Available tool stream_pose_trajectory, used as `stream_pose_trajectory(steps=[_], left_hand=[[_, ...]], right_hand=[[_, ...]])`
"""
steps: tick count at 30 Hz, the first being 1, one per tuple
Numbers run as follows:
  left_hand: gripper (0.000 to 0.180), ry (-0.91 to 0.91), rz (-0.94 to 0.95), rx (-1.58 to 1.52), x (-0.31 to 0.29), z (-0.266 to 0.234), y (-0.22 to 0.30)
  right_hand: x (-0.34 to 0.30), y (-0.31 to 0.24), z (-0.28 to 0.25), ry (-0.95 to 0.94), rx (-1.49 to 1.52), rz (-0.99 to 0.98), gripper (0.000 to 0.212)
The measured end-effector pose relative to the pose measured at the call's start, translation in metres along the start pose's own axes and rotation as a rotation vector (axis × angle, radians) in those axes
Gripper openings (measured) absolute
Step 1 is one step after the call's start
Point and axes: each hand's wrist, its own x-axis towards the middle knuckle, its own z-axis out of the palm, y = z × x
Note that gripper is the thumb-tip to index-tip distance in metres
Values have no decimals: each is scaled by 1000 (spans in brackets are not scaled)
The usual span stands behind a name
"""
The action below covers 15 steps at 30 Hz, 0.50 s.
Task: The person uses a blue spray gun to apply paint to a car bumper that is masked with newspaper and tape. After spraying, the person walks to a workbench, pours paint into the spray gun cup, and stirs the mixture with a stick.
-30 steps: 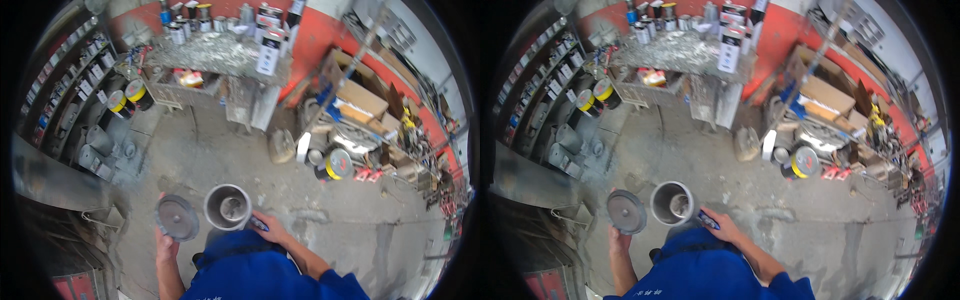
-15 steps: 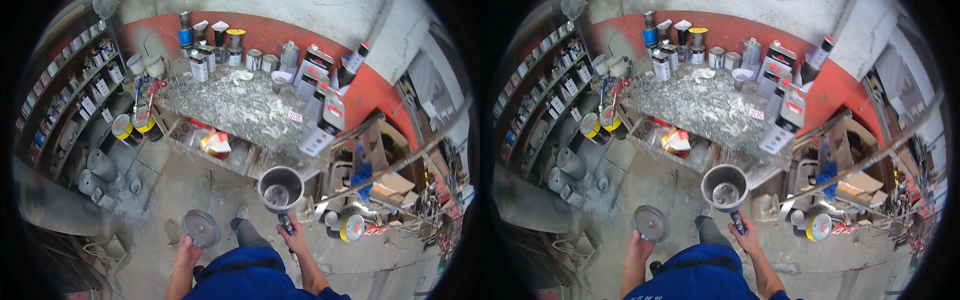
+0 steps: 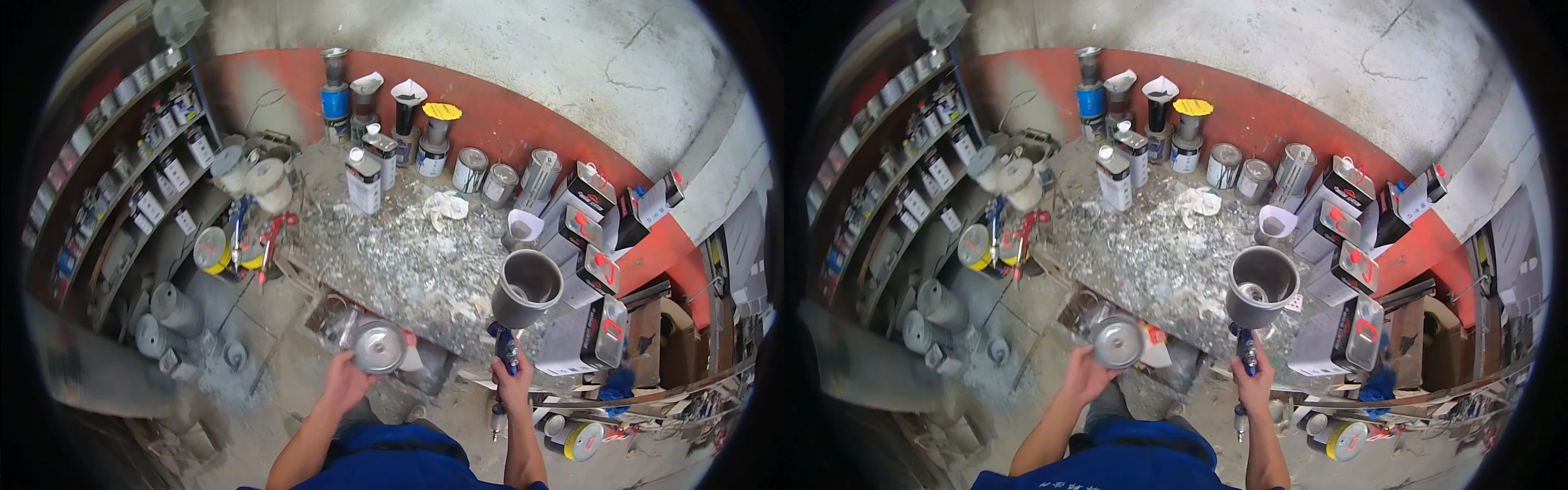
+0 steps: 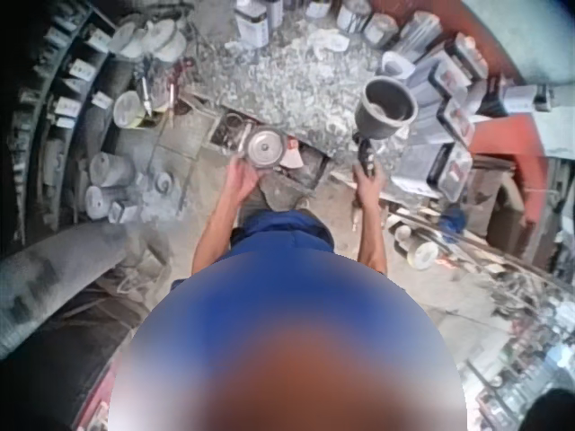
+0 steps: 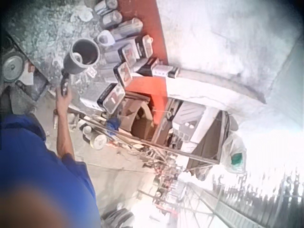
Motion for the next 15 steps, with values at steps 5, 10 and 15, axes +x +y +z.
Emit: stream_pose_trajectory(steps=[5, 10, 15], left_hand=[[41, 153, -267, 401, 189, -25, 40], [34, 94, -318, 1116, 313, -19, 73], [25, -161, 242, 1905, 352, 44, 125]], right_hand=[[40, -12, 65, 170, -45, 9, 67], [72, -33, 116, 334, -37, 79, 65], [94, -39, 134, 439, 13, 147, 62]])
